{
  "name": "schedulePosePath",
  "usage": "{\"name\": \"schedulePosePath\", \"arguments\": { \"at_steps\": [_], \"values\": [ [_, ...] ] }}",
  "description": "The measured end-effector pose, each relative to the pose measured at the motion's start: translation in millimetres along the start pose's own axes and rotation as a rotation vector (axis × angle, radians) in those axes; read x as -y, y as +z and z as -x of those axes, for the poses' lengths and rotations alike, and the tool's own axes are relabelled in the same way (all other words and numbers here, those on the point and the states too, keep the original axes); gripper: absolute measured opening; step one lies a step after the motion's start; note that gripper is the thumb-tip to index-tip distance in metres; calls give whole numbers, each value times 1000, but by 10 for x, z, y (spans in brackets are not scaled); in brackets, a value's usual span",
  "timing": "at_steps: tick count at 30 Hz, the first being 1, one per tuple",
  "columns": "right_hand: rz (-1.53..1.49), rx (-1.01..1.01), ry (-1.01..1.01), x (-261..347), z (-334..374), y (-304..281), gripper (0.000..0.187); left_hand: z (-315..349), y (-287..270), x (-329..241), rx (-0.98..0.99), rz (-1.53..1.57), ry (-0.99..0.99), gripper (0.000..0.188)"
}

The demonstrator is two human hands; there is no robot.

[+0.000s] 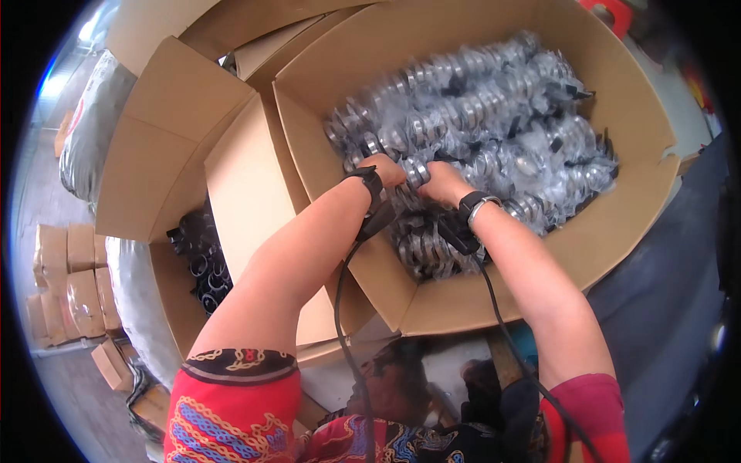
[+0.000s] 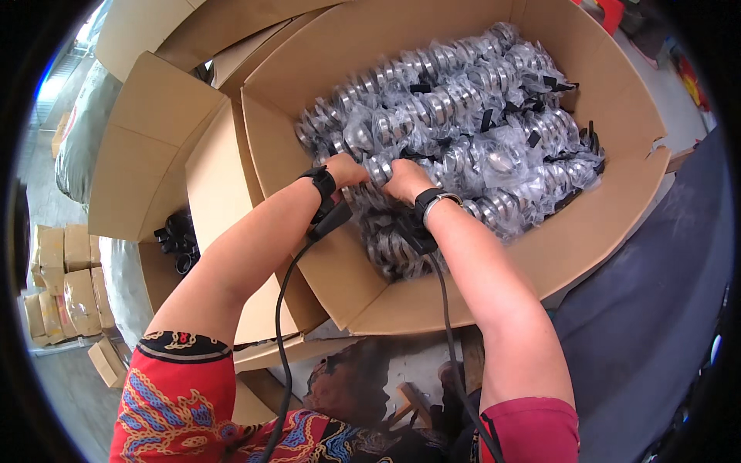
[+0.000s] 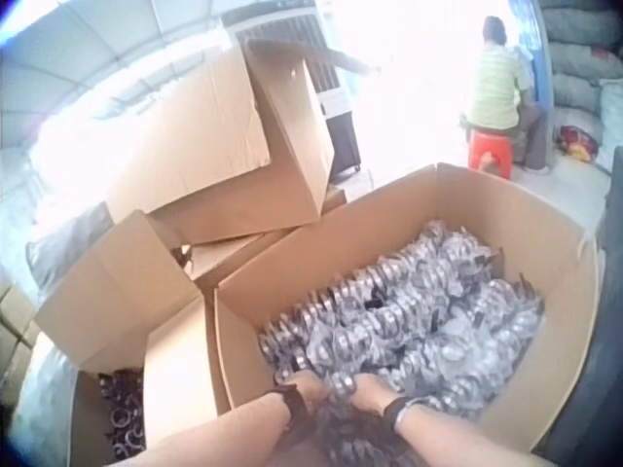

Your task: Inspecting and bagging small circular metal and plastic manufacturing components in a factory setting.

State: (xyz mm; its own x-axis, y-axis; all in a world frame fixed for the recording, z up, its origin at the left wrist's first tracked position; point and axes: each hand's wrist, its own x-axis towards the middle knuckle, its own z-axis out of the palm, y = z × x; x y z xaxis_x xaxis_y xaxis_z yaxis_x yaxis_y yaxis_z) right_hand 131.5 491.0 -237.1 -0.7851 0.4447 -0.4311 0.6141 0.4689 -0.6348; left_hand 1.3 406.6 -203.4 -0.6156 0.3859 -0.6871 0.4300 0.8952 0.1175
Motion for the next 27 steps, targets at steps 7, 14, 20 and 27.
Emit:
{"name": "schedulePosePath", "arguments": {
  "at_steps": [7, 14, 20, 27],
  "values": [
    [-109, 43, -134, -168, -82, 145, 38, -278, 235, 331, 143, -554, 513, 61],
    [-150, 87, -202, 84, -59, 145, 34, 130, 26, 179, 167, -1087, 651, 46],
    [18, 177, -249, 156, -152, 247, 36, 104, 165, 142, 140, -1053, 534, 37],
    [66, 61, -176, 127, -135, 343, 41, 344, -83, 96, 8, -705, 268, 43]
  ]
}}
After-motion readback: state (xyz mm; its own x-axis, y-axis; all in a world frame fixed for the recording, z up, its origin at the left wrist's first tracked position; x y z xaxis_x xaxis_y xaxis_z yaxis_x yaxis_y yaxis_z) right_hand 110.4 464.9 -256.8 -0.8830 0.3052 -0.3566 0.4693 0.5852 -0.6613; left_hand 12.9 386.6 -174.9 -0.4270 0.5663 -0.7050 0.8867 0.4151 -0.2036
